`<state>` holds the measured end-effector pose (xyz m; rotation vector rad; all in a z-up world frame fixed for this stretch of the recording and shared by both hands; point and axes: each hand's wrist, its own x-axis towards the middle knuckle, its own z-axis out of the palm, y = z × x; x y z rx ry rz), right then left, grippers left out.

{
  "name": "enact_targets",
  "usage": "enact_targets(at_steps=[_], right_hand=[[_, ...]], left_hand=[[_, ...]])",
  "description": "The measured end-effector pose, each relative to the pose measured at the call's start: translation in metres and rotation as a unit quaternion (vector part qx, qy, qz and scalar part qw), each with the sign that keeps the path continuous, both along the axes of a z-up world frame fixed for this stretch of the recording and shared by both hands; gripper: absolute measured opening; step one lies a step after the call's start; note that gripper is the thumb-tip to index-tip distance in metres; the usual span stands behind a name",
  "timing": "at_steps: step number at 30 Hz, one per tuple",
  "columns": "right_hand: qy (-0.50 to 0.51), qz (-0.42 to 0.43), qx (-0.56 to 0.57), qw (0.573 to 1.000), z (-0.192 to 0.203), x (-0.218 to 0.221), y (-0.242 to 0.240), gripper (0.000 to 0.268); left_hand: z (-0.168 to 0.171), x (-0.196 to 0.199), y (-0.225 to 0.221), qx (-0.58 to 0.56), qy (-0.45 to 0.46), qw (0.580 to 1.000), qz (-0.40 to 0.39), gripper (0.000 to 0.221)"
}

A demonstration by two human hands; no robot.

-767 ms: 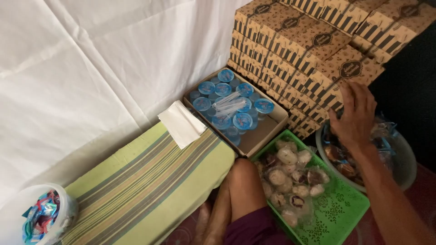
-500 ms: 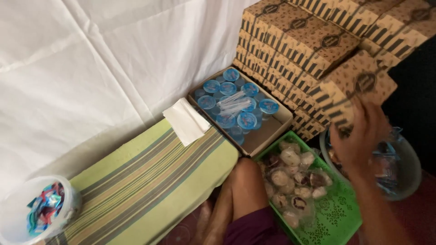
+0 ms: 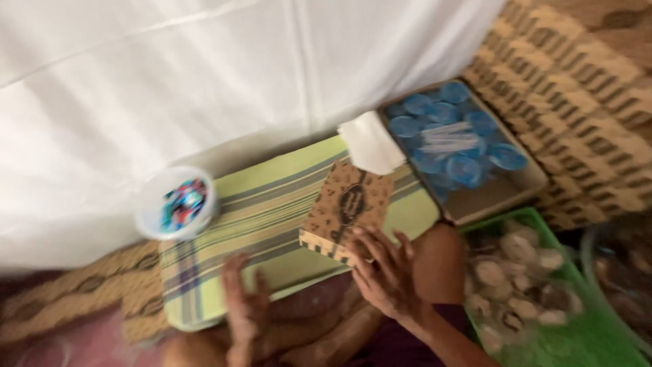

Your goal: Packing a cardboard box with a napkin, a cup of water, and various packaged snacks.

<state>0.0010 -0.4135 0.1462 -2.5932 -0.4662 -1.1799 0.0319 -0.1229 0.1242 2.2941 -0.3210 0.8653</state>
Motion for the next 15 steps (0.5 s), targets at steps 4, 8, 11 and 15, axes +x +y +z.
enact_targets(at_steps=[4, 8, 11, 15], right_hand=[[-0.009, 0.039, 0.006, 0.999, -0.032, 0.035, 0.049, 0.074], [0.006, 0.037, -0.023, 0.999, -0.036, 0.043, 0.078, 0.080], [0.028, 0.087, 0.007, 0.996, -0.025, 0.036, 0.101, 0.070], [0.058, 0.224, 0.061, 0.971, -0.014, 0.024, 0.110, 0.064]], left_hand=[[0.002, -0.009, -0.032, -0.045, 0.053, 0.997, -0.039, 0.037], [0.030, -0.020, -0.045, -0.055, 0.069, 0.996, -0.017, 0.041], [0.026, -0.022, -0.041, -0.064, 0.091, 0.993, -0.038, 0.047], [0.027, -0.023, -0.030, -0.103, 0.113, 0.987, -0.045, 0.059]])
